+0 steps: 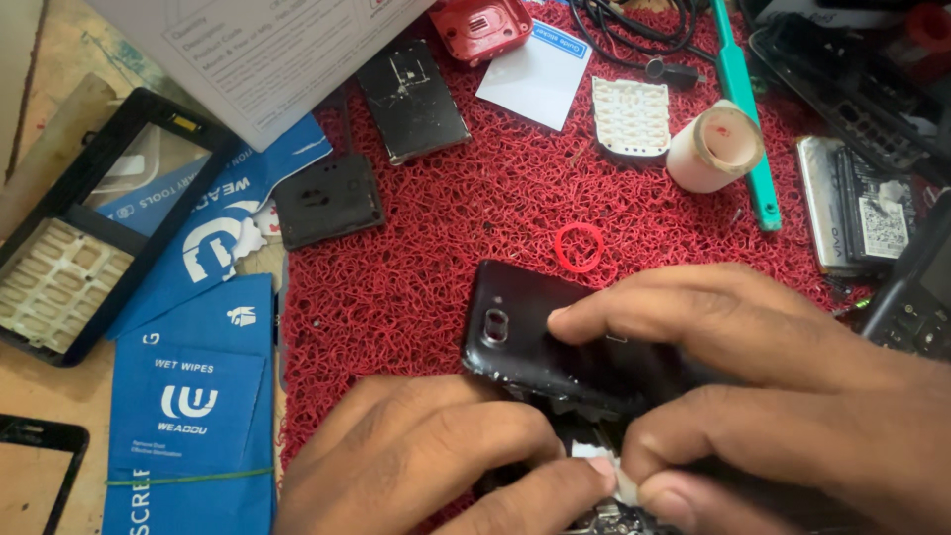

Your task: The person disassembles a smartphone, cleans the internal components with a wipe, tests the screen functionality, and reassembles the device by attaching the back cover.

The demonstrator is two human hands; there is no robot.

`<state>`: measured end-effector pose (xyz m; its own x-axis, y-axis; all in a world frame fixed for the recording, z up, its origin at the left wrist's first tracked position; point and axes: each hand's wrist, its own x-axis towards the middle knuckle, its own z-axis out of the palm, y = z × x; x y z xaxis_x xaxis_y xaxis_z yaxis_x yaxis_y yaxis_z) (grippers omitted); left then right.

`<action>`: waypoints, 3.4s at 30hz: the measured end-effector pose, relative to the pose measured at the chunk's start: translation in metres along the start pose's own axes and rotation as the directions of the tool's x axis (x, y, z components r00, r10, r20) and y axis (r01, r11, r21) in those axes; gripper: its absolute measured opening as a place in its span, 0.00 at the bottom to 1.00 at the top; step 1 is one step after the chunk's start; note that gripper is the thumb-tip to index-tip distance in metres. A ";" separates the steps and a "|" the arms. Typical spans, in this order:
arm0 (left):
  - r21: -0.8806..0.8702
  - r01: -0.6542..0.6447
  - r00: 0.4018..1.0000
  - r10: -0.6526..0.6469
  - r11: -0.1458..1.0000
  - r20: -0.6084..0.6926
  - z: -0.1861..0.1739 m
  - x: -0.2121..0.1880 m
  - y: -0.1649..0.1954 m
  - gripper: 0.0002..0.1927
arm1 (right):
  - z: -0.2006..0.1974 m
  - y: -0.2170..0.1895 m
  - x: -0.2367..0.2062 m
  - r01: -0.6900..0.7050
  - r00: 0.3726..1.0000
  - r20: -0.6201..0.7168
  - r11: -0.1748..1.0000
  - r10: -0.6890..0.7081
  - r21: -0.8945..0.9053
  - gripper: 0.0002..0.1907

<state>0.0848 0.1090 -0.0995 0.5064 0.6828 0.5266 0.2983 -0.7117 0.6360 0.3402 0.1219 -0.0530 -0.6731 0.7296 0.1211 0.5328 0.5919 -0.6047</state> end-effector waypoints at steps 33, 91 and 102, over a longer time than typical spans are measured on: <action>-0.014 0.044 0.997 -0.045 0.999 -0.059 0.005 0.002 0.005 0.13 | 0.009 -0.021 0.007 -0.008 0.980 -0.200 0.996 -0.010 -0.087 0.08; 0.061 0.022 1.000 -0.022 0.998 0.006 0.007 -0.006 0.002 0.13 | 0.010 -0.023 0.016 0.028 0.986 -0.164 0.997 -0.039 -0.071 0.10; 0.025 0.038 0.999 -0.038 0.999 0.023 0.006 -0.006 0.002 0.13 | 0.012 -0.024 0.013 0.015 0.985 -0.168 0.992 -0.036 -0.122 0.09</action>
<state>0.0875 0.1022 -0.1050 0.5127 0.7058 0.4889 0.3375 -0.6892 0.6412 0.3123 0.1129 -0.0461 -0.5958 0.7553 0.2732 0.5812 0.6402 -0.5023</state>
